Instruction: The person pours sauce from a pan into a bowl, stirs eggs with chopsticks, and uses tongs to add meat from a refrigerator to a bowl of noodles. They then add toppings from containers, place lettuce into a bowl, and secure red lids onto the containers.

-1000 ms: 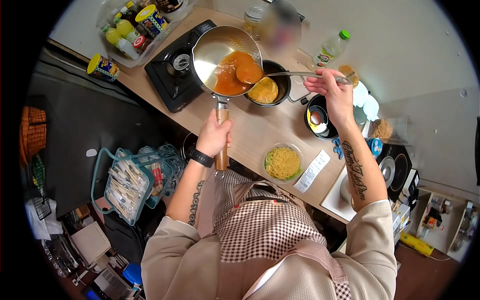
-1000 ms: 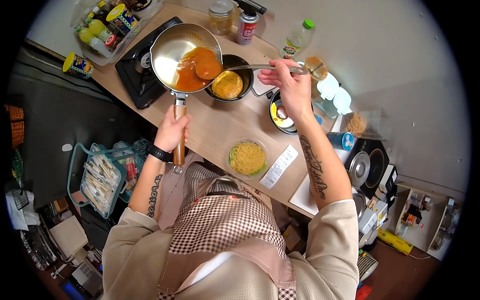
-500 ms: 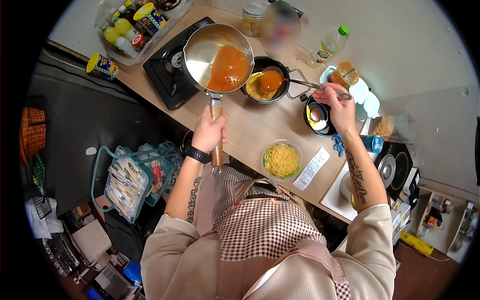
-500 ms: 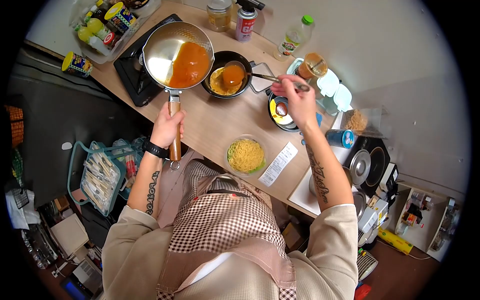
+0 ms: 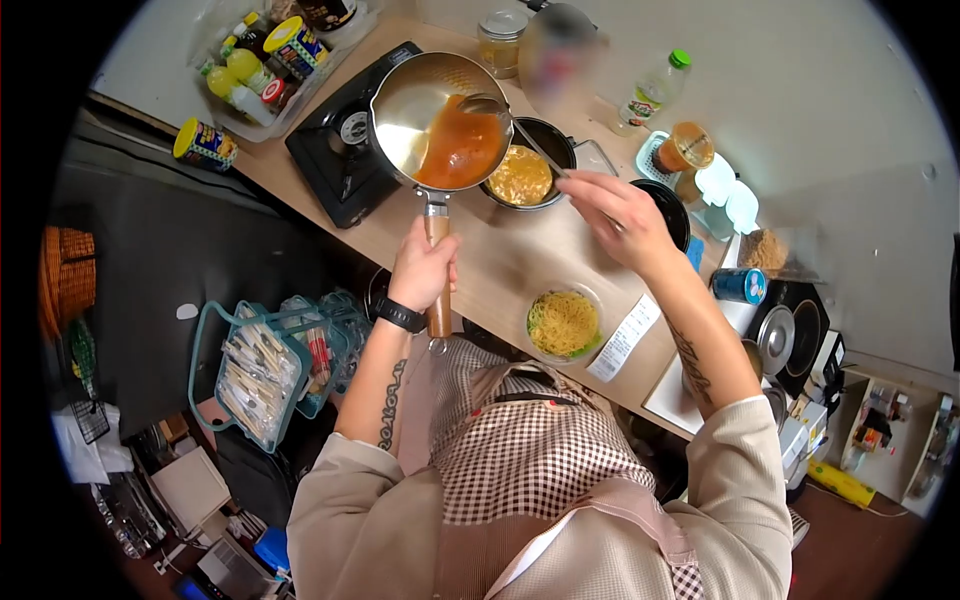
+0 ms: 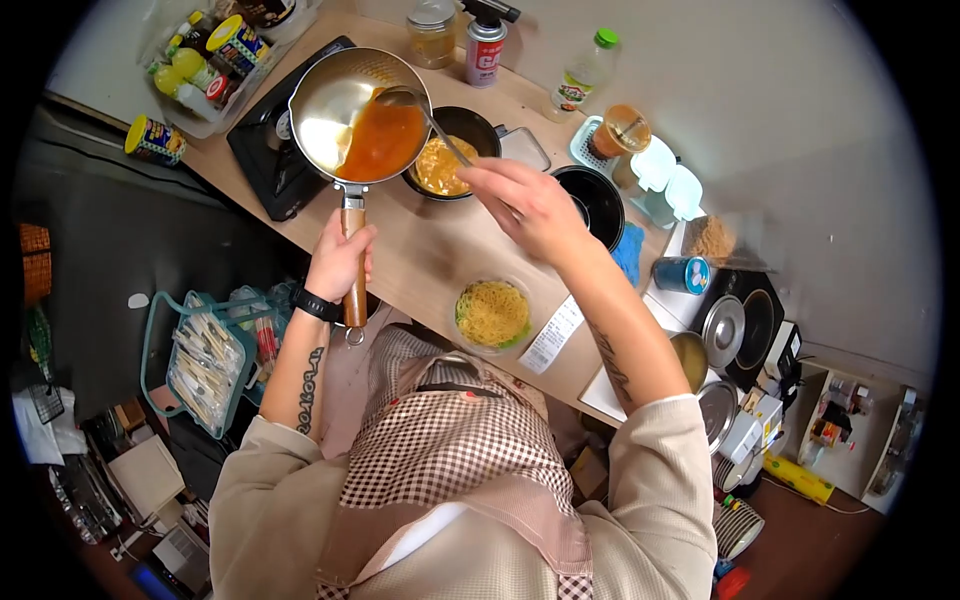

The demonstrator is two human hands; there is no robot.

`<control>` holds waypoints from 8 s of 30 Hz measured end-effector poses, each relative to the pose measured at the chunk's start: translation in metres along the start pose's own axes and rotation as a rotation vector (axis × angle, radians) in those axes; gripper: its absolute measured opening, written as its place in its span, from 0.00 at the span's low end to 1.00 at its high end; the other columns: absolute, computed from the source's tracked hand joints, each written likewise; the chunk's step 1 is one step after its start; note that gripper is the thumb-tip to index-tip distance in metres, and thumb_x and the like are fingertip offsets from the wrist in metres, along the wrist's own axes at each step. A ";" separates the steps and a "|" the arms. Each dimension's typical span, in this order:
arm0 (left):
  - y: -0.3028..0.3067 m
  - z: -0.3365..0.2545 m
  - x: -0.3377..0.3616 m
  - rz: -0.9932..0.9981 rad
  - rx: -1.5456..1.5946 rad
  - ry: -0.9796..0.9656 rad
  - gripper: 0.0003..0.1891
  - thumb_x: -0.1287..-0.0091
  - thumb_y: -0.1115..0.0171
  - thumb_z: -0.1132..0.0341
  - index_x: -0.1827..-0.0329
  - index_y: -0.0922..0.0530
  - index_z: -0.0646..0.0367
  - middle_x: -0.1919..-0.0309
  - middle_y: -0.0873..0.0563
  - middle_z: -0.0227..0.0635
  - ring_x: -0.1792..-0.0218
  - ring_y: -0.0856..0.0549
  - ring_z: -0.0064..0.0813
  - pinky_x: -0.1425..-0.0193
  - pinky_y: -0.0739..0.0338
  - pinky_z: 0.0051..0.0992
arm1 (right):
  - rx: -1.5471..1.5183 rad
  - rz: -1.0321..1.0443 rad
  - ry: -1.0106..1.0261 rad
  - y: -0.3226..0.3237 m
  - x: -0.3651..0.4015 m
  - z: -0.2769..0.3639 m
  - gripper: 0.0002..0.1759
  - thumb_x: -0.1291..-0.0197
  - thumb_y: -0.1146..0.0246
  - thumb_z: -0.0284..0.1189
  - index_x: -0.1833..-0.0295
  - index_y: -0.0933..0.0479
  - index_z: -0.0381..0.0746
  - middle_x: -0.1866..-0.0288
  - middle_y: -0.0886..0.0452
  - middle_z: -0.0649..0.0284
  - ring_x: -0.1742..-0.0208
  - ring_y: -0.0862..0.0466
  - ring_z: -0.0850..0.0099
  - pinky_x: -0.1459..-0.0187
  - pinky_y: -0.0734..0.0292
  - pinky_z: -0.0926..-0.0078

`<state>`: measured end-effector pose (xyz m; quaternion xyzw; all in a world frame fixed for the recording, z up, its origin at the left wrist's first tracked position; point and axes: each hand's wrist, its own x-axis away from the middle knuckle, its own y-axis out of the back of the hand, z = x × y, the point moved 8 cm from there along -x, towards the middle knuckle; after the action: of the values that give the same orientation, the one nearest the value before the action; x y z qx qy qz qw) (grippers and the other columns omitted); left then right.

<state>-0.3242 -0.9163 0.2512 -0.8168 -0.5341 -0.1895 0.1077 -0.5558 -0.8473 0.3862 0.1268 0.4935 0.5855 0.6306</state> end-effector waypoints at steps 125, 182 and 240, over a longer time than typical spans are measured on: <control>0.003 -0.006 -0.022 -0.020 -0.085 -0.032 0.09 0.29 0.41 0.69 0.55 0.32 0.59 0.77 0.23 0.29 0.84 0.24 0.19 0.83 0.27 0.22 | -0.830 -0.415 -0.788 0.048 0.034 -0.104 0.14 0.25 0.45 0.30 0.49 0.24 0.27 0.59 0.14 0.47 0.58 0.10 0.61 0.54 0.13 0.69; -0.199 0.001 0.023 0.371 -0.286 -0.046 0.13 0.30 0.41 0.69 0.49 0.33 0.65 0.80 0.22 0.31 0.84 0.23 0.21 0.82 0.27 0.24 | -0.752 -0.693 -0.929 0.184 0.243 -0.092 0.16 0.23 0.44 0.34 0.49 0.22 0.29 0.59 0.13 0.48 0.58 0.10 0.64 0.54 0.12 0.71; -0.206 -0.006 0.016 0.363 -0.457 -0.116 0.23 0.30 0.40 0.66 0.39 0.35 0.72 0.81 0.20 0.35 0.83 0.19 0.24 0.81 0.24 0.26 | -0.707 -0.714 -0.946 0.167 0.306 -0.083 0.15 0.25 0.44 0.28 0.46 0.21 0.26 0.57 0.13 0.47 0.56 0.11 0.64 0.50 0.13 0.69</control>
<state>-0.5079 -0.8215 0.2579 -0.9116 -0.3280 -0.2355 -0.0776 -0.7749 -0.5709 0.3249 -0.0148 -0.0436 0.3494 0.9358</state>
